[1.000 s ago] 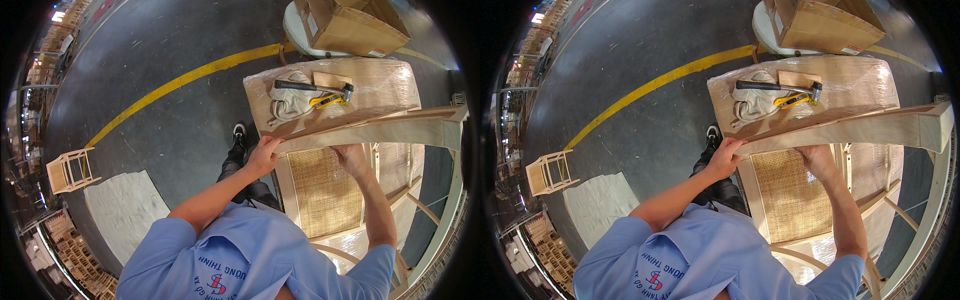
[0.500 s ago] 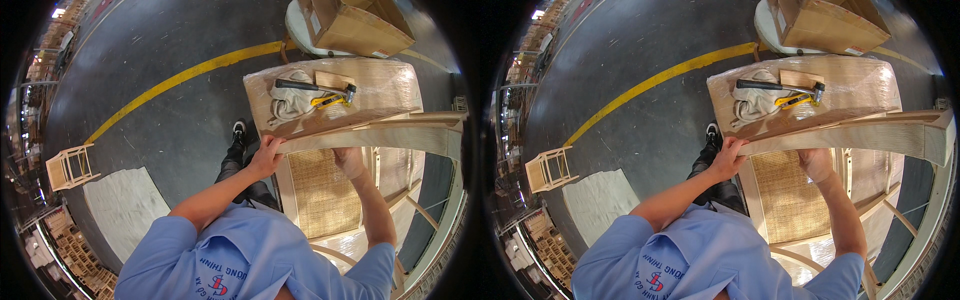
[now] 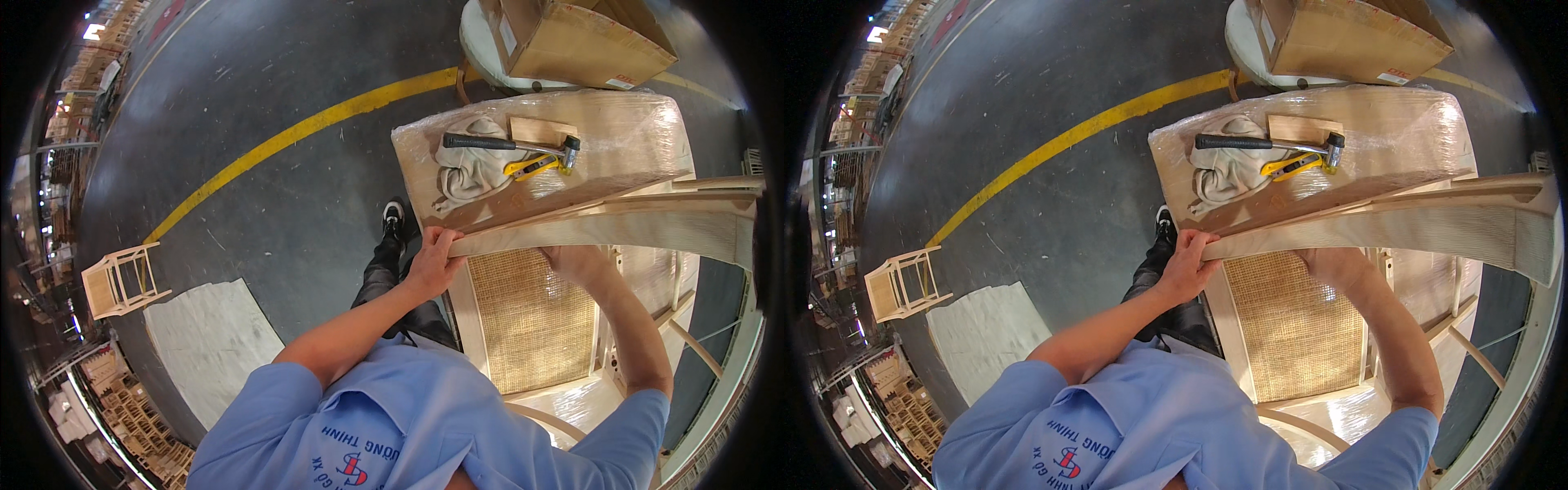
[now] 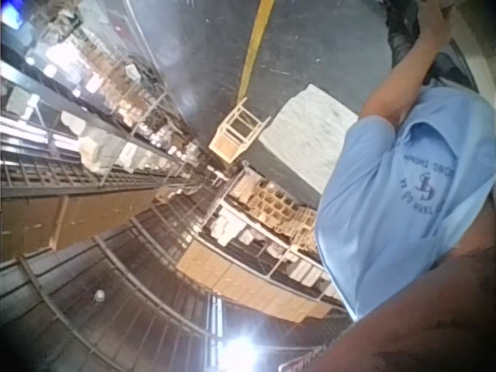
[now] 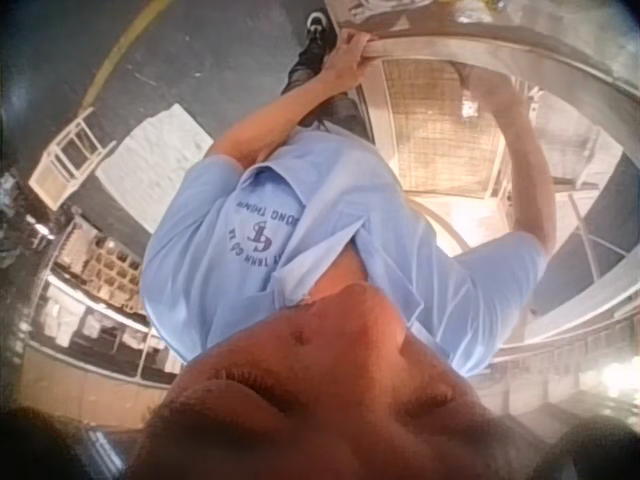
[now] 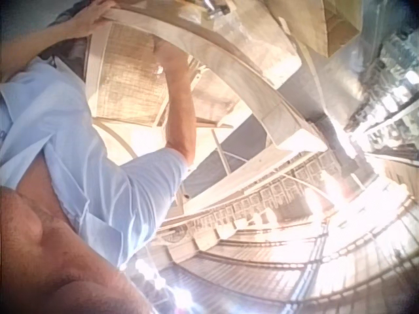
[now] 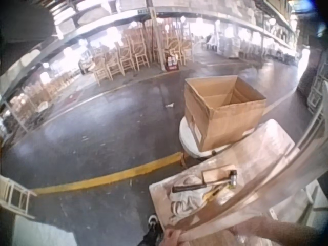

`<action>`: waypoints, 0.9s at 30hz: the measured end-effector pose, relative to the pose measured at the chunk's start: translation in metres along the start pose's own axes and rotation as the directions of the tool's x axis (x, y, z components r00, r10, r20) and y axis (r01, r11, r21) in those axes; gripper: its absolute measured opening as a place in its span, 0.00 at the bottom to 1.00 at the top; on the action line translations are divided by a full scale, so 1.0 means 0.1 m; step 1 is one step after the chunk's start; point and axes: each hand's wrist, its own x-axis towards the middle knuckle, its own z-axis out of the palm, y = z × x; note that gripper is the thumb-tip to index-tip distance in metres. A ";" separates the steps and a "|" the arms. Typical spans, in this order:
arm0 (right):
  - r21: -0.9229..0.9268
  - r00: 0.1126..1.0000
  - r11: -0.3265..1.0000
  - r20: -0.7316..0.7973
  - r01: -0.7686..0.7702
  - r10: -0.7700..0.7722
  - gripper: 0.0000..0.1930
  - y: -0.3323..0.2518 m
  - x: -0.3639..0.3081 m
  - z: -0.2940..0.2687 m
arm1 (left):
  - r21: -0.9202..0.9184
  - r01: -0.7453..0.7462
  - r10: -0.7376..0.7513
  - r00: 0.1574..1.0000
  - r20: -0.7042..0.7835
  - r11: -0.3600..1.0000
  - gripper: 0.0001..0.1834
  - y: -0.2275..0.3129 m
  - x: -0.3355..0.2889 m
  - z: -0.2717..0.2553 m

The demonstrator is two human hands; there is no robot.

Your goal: The person assembles wooden chairs by inserting dowels into pre-drilled holes and tapping them with a rubber mallet. They handle multiple chair frames, aligning parts and securing joints, then move completed units aside.

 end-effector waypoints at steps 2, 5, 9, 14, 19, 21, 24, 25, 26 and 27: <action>-0.056 0.971 0.992 0.208 -0.113 0.122 0.14 0.00 0.05 -0.16 | -0.040 0.063 -0.062 0.998 0.028 0.997 0.26 0.06 0.00 -0.01; -0.104 0.952 0.984 0.256 -0.145 0.168 0.13 -0.03 0.09 -0.28 | -0.045 0.037 -0.036 0.999 0.029 0.998 0.26 0.04 0.00 -0.03; -0.104 0.931 0.971 0.278 -0.215 0.236 0.13 -0.01 0.05 -0.22 | -0.015 -0.018 0.019 0.999 0.050 1.000 0.27 -0.02 0.00 -0.04; 0.147 0.980 0.972 0.114 -0.181 0.165 0.12 0.10 -0.15 0.10 | -0.011 0.005 -0.004 0.996 0.087 1.000 0.29 -0.01 0.01 -0.05; 0.150 0.997 0.986 0.037 -0.075 0.071 0.14 0.13 -0.14 0.19 | 0.002 0.029 -0.029 0.997 0.078 1.000 0.28 0.00 0.01 -0.04; 0.051 0.994 0.996 0.083 -0.080 0.075 0.15 0.15 -0.16 0.20 | 0.008 0.038 -0.038 0.997 0.062 0.999 0.27 0.02 0.02 -0.03; 0.032 0.990 0.997 0.120 -0.076 0.071 0.15 0.22 -0.20 0.20 | -0.001 0.052 -0.052 0.998 0.021 0.999 0.26 0.04 0.03 0.01; 0.036 0.983 0.994 0.153 -0.106 0.099 0.16 0.24 -0.23 0.23 | -0.021 0.055 -0.055 0.998 0.005 0.998 0.26 0.05 0.03 0.03; 0.040 0.974 0.990 0.185 -0.139 0.129 0.16 0.23 -0.24 0.30 | -0.040 0.057 -0.057 0.998 -0.009 0.998 0.25 0.05 0.01 0.05; 0.033 0.963 0.982 0.205 -0.186 0.175 0.16 0.27 -0.29 0.33 | -0.010 0.045 -0.045 0.998 -0.033 0.999 0.25 0.06 0.03 0.08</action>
